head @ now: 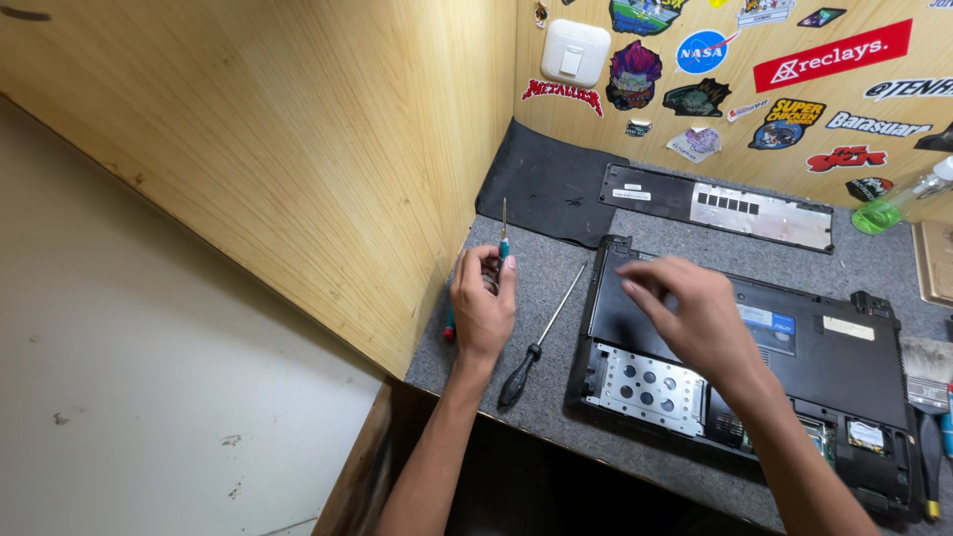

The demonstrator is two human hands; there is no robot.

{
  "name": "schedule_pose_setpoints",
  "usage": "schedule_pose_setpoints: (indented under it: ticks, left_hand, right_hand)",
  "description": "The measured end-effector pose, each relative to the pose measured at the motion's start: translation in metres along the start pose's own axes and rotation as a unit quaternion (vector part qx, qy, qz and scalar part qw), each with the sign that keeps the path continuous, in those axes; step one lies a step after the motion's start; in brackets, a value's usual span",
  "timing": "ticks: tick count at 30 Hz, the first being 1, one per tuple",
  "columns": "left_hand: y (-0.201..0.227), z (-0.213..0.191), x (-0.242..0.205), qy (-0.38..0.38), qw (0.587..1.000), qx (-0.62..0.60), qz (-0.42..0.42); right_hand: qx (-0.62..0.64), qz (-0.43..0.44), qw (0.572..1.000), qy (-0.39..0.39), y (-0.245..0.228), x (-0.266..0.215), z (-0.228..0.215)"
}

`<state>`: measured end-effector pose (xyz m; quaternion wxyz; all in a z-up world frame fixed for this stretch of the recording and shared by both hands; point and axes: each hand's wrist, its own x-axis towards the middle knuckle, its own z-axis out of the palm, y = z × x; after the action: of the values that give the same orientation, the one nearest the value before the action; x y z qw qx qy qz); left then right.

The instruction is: The person removes a hard drive from a laptop using a screwdriver, then places it back into the drive bay and secures it with screws. The person also handles a metal bracket and RAM module during the process.

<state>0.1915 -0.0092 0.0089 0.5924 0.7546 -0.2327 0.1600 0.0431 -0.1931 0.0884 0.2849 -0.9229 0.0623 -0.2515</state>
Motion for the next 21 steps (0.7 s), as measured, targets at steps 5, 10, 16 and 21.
schedule_pose_setpoints:
  ticks: [5, 10, 16, 21]
  left_hand:
    - [-0.001, -0.002, 0.005, 0.013, 1.0, -0.016, -0.003]
    - [0.003, -0.004, 0.009, 0.005, 1.0, -0.001, 0.027]
    - [0.005, -0.003, 0.012, -0.009, 1.0, 0.001, 0.019]
    - [0.007, -0.003, 0.012, 0.0, 1.0, -0.004, 0.013]
  right_hand:
    - [-0.073, -0.052, 0.992, -0.091, 0.063, 0.124, 0.081]
    - [-0.092, -0.029, 0.979, -0.179, 0.073, 0.183, 0.136]
    - [-0.176, -0.02, 0.959, -0.22, 0.086, 0.195, 0.17]
    - [-0.178, -0.069, 0.96, -0.207, 0.089, 0.191, 0.167]
